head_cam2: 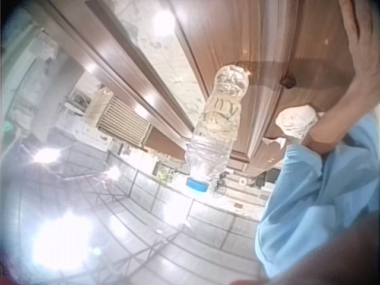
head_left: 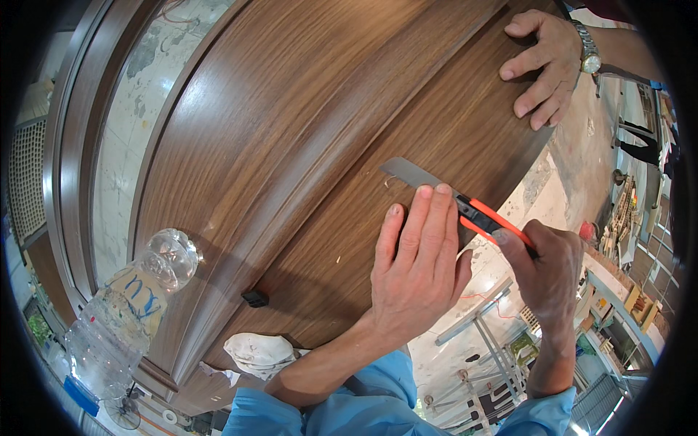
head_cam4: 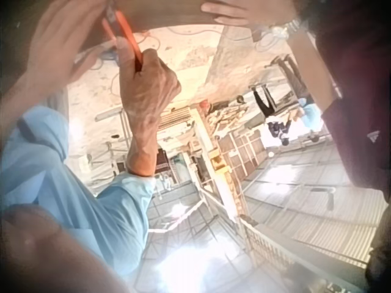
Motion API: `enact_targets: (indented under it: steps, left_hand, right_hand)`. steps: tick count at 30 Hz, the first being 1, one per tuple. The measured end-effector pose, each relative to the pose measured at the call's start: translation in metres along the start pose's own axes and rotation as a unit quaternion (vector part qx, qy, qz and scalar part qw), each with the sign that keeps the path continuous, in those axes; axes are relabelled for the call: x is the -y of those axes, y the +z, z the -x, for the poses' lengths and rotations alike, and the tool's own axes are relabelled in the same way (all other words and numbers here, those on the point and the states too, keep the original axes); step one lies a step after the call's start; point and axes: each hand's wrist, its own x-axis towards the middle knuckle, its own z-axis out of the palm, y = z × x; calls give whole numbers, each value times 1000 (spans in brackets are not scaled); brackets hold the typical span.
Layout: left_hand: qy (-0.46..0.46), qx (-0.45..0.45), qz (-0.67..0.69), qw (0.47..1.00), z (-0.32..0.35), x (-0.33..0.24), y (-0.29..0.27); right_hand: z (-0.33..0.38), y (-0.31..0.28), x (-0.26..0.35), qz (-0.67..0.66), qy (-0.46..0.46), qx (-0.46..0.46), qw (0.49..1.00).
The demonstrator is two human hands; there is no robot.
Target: The person uses a utility knife to scrape and remove a small imperfection on a wooden door panel. They repeatedly scrape the same spot, occasionally wiping the area with a cloth. A second person is present and also uses a utility knife on the door.
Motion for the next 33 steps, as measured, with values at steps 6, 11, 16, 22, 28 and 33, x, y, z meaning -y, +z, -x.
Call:
enact_targets:
  steps: [6, 11, 16, 22, 28, 33]
  left_hand:
    - [-1, 2, 2, 1000, 0, 0, -1]
    - [-3, -1, 8, 1000, 0, 1, 0]
    - [-5, -2, 9, 1000, 0, 1, 0]
    - [-6, -7, 13, 1000, 0, 1, 0]
    - [-6, -7, 22, 1000, 1, 1, 0]
    - [2, -14, 28, 999, 2, 3, 1]
  right_hand:
    - [0, 1, 2, -2, 6, 5, 1000]
    - [0, -1, 3, 0, 7, 13, 1000]
    - [0, -1, 5, -31, 32, 22, 999]
    - [0, -2, 7, -15, 25, 21, 999]
    - [5, 2, 10, 6, 8, -5, 1000]
    - [12, 5, 14, 2, 26, -4, 1000]
